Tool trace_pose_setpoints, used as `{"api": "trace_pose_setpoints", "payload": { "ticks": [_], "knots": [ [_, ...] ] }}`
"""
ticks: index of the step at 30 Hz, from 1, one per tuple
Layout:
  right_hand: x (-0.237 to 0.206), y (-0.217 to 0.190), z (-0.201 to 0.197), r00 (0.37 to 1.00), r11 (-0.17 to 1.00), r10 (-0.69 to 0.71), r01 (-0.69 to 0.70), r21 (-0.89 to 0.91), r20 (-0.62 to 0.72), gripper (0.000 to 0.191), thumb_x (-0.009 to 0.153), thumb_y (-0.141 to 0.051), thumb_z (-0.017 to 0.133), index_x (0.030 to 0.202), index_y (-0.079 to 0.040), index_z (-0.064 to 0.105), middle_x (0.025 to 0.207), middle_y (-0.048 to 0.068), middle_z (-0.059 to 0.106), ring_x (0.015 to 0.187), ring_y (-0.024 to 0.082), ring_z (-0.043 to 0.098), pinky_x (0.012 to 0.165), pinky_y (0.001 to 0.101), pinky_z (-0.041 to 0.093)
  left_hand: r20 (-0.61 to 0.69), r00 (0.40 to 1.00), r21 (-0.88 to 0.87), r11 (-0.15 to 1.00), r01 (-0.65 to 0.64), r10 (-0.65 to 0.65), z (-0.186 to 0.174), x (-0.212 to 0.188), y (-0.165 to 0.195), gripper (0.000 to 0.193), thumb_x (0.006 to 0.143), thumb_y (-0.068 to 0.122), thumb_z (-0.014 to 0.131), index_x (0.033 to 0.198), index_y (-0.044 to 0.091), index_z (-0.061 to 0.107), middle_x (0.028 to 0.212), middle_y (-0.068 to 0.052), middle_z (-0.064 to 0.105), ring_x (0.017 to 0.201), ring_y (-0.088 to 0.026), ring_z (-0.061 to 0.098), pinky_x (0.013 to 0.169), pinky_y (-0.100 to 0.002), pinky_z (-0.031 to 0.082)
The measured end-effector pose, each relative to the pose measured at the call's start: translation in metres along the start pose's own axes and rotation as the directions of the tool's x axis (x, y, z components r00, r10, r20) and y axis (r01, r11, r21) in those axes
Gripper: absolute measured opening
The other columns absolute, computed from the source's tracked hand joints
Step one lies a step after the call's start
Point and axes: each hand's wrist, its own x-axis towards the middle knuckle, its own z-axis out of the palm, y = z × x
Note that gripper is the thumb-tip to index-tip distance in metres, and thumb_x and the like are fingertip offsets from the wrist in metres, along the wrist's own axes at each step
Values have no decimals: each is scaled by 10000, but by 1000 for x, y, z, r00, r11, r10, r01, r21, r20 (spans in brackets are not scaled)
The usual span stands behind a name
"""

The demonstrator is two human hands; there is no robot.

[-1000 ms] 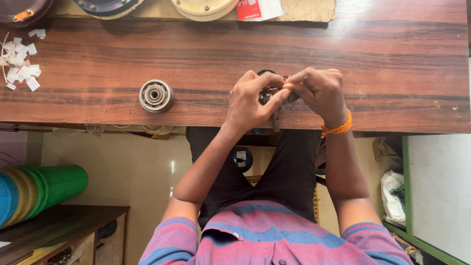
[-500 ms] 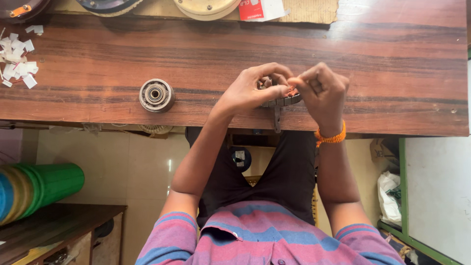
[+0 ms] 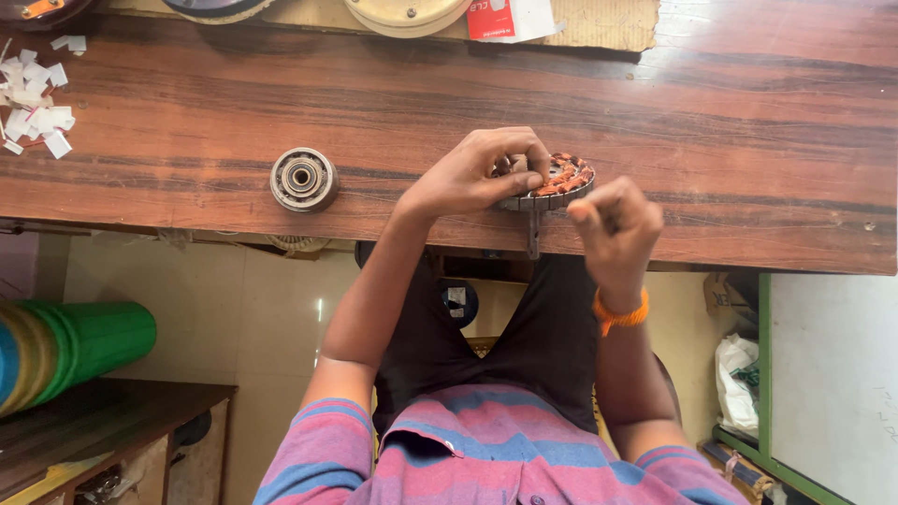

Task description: The person sits at a workbench and fits copper wire coils into the slots of a motor stator, pressing each coil into place by hand and working around the circular stator. A bearing and other motor parts sit on the bench beside the work.

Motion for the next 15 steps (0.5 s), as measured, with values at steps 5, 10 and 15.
{"api": "trace_pose_setpoints", "payload": {
  "ticks": [5, 10, 15],
  "knots": [
    [-41, -5, 25, 986, 985, 151, -156, 73, 73, 242, 999, -190, 769, 887, -39, 616, 710, -61, 553, 633, -7, 454, 568, 187, 337, 178, 965, 19, 980, -197, 191, -17, 3, -7, 132, 906, 23, 698, 1035, 40, 673, 1067, -62, 712, 980, -199, 700, 815, -362, 581],
    [-44, -6, 44, 984, 976, 173, -177, 123, 46, 211, 997, -140, 753, 893, -22, 613, 712, -61, 573, 644, -6, 484, 582, 177, 368, 193, 948, -114, 965, -235, 254, -17, 8, -16, 106, 918, 39, 714, 1020, 33, 687, 1085, -65, 720, 1031, -216, 724, 858, -368, 607],
    [-45, -12, 44, 984, 972, 167, -174, 160, 60, 136, 1002, -106, 731, 958, -5, 651, 766, -49, 588, 676, -9, 484, 609, 172, 361, 262, 934, -158, 966, -205, 241, -18, 10, -27, 95, 944, 101, 736, 1010, 35, 718, 1027, -58, 724, 940, -178, 715, 735, -327, 557]
  ]
}}
